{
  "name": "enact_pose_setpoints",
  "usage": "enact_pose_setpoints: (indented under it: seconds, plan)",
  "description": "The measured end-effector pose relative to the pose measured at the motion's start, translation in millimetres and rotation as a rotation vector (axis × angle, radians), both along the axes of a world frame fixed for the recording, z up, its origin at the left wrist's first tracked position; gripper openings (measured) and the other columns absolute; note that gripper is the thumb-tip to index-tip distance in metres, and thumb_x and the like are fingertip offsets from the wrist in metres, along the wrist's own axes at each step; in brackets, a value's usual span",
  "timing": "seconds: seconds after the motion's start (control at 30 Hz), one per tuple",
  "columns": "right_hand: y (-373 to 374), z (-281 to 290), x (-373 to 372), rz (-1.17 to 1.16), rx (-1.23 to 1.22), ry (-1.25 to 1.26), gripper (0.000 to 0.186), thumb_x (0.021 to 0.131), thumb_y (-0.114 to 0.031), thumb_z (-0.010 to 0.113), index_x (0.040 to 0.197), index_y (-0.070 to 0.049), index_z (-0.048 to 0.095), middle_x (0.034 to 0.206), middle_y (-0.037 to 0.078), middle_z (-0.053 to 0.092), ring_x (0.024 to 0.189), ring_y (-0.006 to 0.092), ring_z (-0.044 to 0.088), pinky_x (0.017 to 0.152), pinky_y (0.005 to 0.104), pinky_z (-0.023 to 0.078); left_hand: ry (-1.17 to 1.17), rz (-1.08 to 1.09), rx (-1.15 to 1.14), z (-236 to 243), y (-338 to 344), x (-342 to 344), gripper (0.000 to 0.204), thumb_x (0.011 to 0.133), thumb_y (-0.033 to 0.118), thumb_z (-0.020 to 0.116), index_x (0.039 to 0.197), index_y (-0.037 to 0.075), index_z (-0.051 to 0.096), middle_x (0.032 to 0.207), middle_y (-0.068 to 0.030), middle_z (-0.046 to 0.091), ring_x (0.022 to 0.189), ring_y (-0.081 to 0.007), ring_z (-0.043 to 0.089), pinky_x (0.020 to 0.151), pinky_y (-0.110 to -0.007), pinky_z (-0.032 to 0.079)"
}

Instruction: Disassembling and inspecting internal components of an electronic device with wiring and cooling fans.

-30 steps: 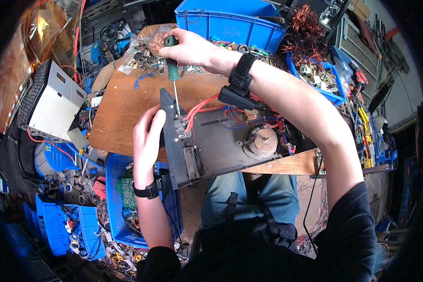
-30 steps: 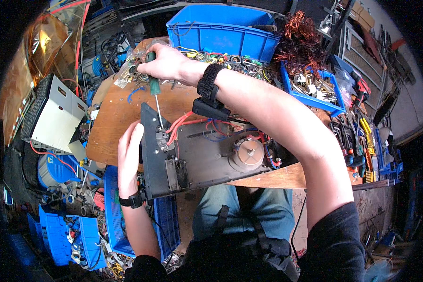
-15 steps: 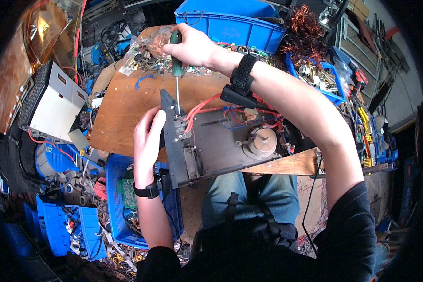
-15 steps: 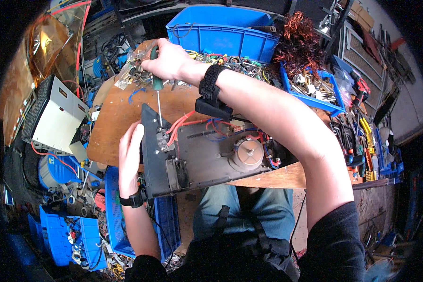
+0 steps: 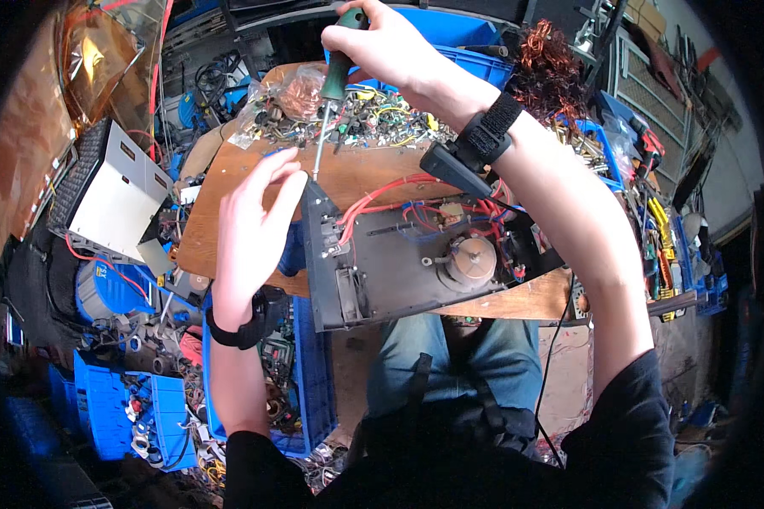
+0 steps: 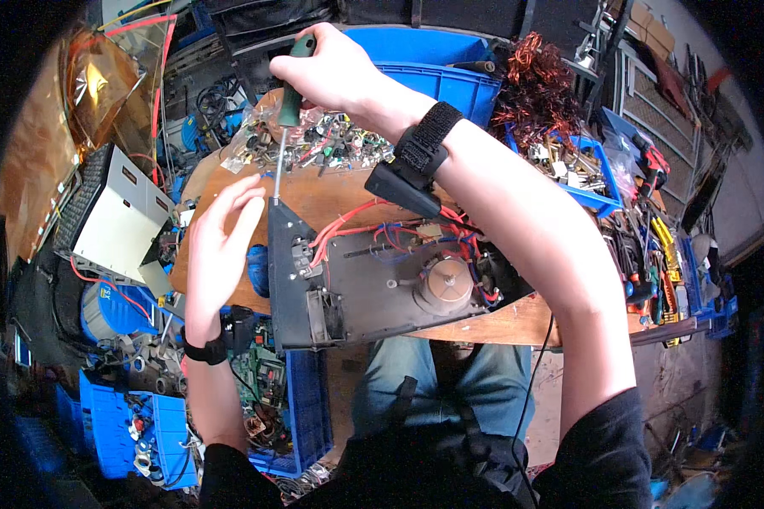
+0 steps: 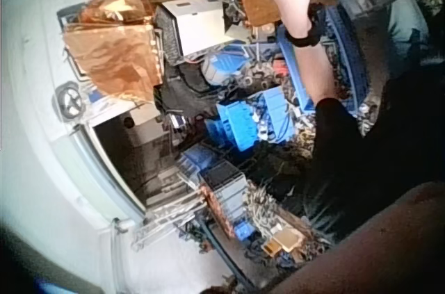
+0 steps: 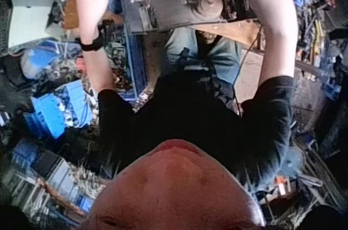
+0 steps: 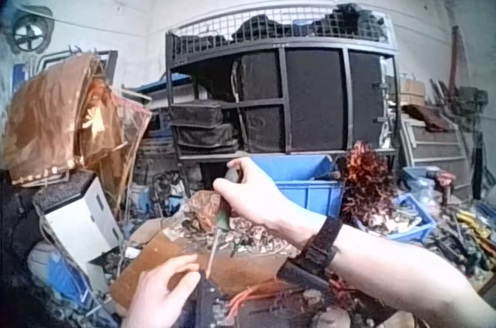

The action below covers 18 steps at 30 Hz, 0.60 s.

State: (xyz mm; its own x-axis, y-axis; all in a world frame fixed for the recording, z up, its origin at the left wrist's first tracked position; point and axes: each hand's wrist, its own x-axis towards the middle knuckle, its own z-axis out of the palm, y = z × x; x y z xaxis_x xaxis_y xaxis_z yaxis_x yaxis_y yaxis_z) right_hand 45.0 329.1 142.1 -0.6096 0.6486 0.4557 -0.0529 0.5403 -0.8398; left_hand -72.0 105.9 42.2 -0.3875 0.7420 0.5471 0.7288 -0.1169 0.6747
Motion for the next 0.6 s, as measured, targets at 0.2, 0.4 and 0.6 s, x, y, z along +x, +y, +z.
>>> enact_pose_setpoints:
  seconds: [0.2, 0.4, 0.6]
  plan:
    - [-12.6, 14.9, 14.4, 0.056, -0.044, 0.214, 0.055, 0.087, -0.023, 0.075, 0.128, 0.007, 0.055, 0.098, 0.014, 0.071, 0.082, 0.0206, 0.073, 0.070, 0.0349, 0.064, -0.184, -0.042, -0.095, 22.1, -0.3, 14.0, 0.023, 0.105, 0.012, 0.066, 0.123, -0.002, 0.066, 0.106, -0.0081, 0.076, 0.100, -0.0109, 0.070, 0.093, -0.027, 0.052]
    - [-58.4, 50.0, 81.9, -0.030, 0.031, 0.375, 0.053, 0.098, -0.011, 0.065, 0.143, 0.003, 0.041, 0.095, 0.008, 0.068, 0.076, 0.0123, 0.063, 0.068, 0.0281, 0.053, -0.228, -0.088, -0.042, 8.2, -3.3, -3.7, 0.016, 0.104, 0.011, 0.067, 0.117, 0.002, 0.065, 0.100, -0.0011, 0.070, 0.094, -0.0075, 0.065, 0.089, -0.024, 0.050]
    - [-167.9, -1.7, 199.1, -0.066, 0.402, 0.218, 0.099, 0.079, -0.017, 0.093, 0.159, -0.004, 0.036, 0.119, 0.016, 0.072, 0.095, 0.0230, 0.073, 0.089, 0.0344, 0.058, 0.108, -0.211, -0.364, 35.5, 26.6, -40.7, 0.014, 0.101, 0.015, 0.068, 0.099, 0.002, 0.066, 0.080, 0.0006, 0.062, 0.075, -0.0069, 0.057, 0.069, -0.027, 0.047]
